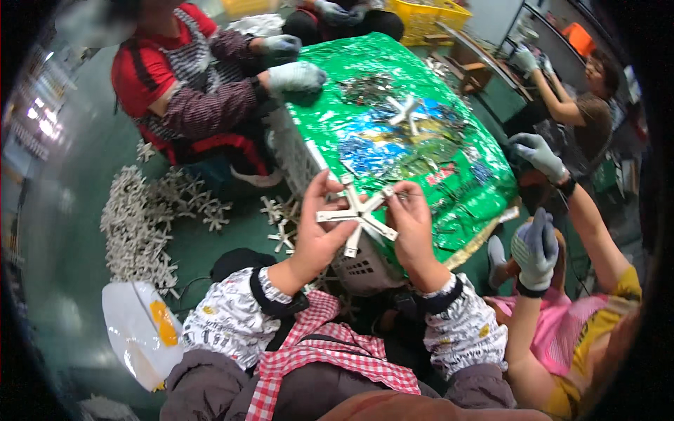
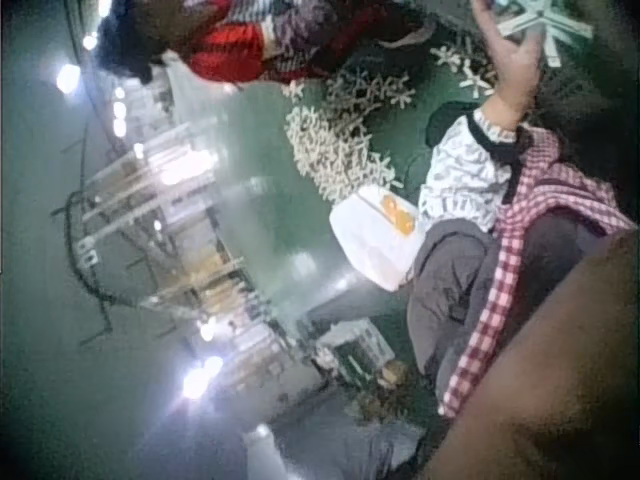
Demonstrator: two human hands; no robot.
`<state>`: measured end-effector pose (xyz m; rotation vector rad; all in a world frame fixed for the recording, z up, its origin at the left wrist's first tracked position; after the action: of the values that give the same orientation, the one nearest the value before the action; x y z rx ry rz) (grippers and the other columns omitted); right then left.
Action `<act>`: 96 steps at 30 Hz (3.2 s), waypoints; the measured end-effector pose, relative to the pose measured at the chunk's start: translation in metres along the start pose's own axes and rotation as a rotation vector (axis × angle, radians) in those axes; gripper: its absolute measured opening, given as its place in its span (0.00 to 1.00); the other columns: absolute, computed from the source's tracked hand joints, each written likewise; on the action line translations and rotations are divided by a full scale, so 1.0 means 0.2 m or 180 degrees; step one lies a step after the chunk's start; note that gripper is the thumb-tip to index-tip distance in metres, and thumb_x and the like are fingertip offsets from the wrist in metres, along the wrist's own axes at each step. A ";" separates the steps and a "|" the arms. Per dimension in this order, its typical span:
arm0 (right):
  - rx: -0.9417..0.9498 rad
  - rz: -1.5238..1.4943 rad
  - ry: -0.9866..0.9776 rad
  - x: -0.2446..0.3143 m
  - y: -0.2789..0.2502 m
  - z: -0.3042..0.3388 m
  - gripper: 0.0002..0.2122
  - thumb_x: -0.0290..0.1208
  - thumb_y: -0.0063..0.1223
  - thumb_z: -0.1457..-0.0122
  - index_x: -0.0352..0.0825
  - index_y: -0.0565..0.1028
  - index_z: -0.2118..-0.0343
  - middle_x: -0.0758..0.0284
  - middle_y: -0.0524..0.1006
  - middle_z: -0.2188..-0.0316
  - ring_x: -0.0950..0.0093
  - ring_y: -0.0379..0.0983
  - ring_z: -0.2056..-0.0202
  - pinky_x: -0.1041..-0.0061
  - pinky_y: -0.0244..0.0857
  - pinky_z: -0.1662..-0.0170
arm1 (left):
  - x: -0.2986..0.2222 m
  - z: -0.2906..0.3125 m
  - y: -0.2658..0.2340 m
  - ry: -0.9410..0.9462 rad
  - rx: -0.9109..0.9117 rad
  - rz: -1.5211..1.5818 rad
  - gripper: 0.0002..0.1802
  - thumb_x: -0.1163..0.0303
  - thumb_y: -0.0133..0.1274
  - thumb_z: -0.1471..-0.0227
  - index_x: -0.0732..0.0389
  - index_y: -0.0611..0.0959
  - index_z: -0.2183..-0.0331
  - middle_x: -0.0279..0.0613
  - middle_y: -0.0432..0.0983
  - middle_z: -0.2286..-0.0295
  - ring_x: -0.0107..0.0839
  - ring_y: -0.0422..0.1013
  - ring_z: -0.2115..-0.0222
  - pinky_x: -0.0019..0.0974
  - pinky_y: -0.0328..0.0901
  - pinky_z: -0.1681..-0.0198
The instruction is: Assembling white star-shaped plastic components and connecting small wires at a factory workstation.
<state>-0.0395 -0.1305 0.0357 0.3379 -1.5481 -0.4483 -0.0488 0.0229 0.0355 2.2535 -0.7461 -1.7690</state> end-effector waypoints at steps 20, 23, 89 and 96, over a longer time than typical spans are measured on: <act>0.0544 0.0242 0.0138 -0.03 0.05 0.08 0.05 0.20 0.41 0.42 0.35 0.64 0.63 0.75 0.65 0.72 0.87 0.61 0.70 0.86 0.58 0.67 | -0.08 0.02 -0.10 -0.0288 0.1017 -0.1169 0.36 0.63 0.54 0.53 0.63 0.59 0.46 0.45 0.68 0.58 0.34 0.65 0.56 0.36 0.58 0.50; 0.0622 0.0486 0.0026 -0.02 0.02 0.07 0.05 0.20 0.42 0.43 0.34 0.65 0.64 0.74 0.67 0.71 0.87 0.62 0.70 0.86 0.58 0.67 | -0.10 -0.01 -0.10 0.0090 0.1314 -0.1817 0.23 0.63 0.49 0.53 0.65 0.70 0.56 0.44 0.69 0.64 0.35 0.65 0.60 0.36 0.58 0.53; 0.1310 0.1053 0.1101 0.12 -0.08 -0.01 0.06 0.30 0.50 0.45 0.34 0.70 0.67 0.75 0.70 0.74 0.87 0.63 0.72 0.87 0.56 0.72 | -0.12 -0.03 -0.23 -0.1176 0.2416 -0.1897 0.38 0.59 0.55 0.58 0.68 0.63 0.48 0.44 0.67 0.54 0.32 0.63 0.52 0.36 0.56 0.49; 0.1490 0.0946 0.1445 0.10 -0.04 0.03 0.07 0.30 0.50 0.45 0.32 0.69 0.66 0.71 0.72 0.72 0.82 0.67 0.70 0.84 0.62 0.66 | -0.09 -0.03 -0.30 -0.2220 0.2899 -0.0768 0.25 0.72 0.44 0.49 0.69 0.66 0.49 0.47 0.69 0.54 0.31 0.65 0.53 0.33 0.59 0.50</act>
<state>-0.0457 -0.1467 0.0485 0.5195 -1.2131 0.2227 -0.0303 0.0828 0.0268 2.1782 -1.7679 -2.8039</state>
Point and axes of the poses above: each hand's wrist, its own z-axis away from the middle knuckle, its own y-axis out of the palm, x = y × z, the point moved 1 cm from there along -z, towards the middle knuckle
